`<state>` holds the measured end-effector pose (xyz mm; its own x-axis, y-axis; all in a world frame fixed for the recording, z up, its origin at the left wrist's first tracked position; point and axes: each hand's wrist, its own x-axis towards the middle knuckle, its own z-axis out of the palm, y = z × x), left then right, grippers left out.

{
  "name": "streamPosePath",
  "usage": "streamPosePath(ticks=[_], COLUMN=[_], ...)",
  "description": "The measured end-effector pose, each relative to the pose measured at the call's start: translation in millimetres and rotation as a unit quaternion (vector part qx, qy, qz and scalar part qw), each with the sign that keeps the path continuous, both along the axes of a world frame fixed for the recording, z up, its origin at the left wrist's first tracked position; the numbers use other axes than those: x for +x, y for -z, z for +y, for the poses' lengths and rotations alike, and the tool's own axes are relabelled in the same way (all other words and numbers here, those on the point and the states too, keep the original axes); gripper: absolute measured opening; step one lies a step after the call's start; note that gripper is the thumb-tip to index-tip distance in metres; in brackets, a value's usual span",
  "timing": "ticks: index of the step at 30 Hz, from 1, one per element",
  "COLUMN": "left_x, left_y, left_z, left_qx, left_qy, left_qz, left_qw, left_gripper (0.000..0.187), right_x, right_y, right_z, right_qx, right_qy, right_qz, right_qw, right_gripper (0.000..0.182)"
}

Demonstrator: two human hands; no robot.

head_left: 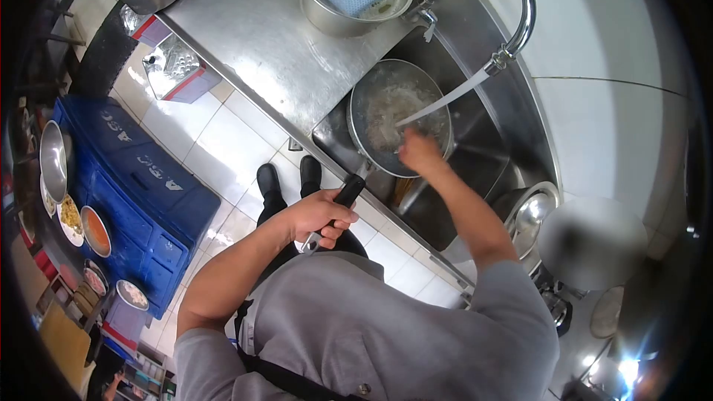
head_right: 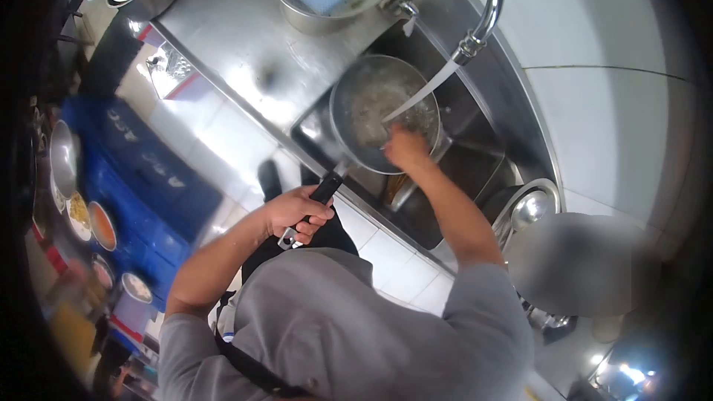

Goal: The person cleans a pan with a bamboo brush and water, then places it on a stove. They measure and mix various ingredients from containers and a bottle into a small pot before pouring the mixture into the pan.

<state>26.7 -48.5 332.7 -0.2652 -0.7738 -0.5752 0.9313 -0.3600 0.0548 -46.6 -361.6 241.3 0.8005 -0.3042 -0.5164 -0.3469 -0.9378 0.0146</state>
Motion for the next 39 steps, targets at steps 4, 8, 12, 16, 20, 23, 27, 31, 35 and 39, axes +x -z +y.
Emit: streamPosePath(ticks=[4, 8, 12, 16, 20, 23, 27, 31, 35, 39], left_x=[2.5, 1.4, 0.4, -0.6, 3.4, 4.0, 5.8, 10.2, 8.2, -6.1], left_y=[2.0, 9.3, 0.5, -2.7, -2.3, -1.0, -14.8, -33.2, -50.5, -56.7], left_z=[-1.6, 1.2, 2.4, -1.6, -3.5, -5.2, -6.1, -8.2, -6.7, -1.4], left_qx=[-0.009, -0.019, -0.009, -0.009, -0.009, -0.004, 0.005, 0.034, 0.055, 0.067], left_qy=[0.014, 0.020, 0.019, 0.032, 0.052, 0.074, 0.106, 0.198, 0.310, 0.315], left_qz=[0.020, 0.033, -0.001, -0.062, -0.078, -0.082, -0.216, -0.427, -0.599, -0.740], left_qw=[1.000, 0.999, 1.000, 0.998, 0.996, 0.994, 0.971, 0.882, 0.736, 0.590], left_gripper=[0.021, 0.021, 0.022, 0.023, 0.023, 0.022, 0.019, 0.015, 0.031, 0.035], right_x=[38.5, 113.3, 80.4, 19.5, 34.0, 65.4, 13.5, 6.7, 87.8, 142.3], right_y=[25.8, 43.4, 21.3, -10.9, 35.5, 26.7, -61.4, -142.0, -169.7, -114.4], right_z=[37.4, 21.2, -39.5, 3.9, 52.2, 53.3, -35.1, -116.6, -100.8, -101.8], right_qx=[0.217, 0.069, -0.072, -0.002, 0.409, 0.442, 0.468, 0.147, 0.237, 0.337], right_qy=[-0.175, -0.129, -0.089, 0.004, 0.154, 0.197, 0.309, 0.343, 0.276, 0.259], right_qz=[-0.180, -0.203, -0.119, 0.207, -0.038, -0.155, 0.041, -0.168, -0.309, -0.193], right_qw=[0.943, 0.968, 0.986, 0.978, 0.899, 0.861, 0.827, 0.913, 0.879, 0.884], right_gripper=[0.028, 0.026, 0.030, 0.043, 0.031, 0.026, 0.014, 0.024, 0.021, 0.029])
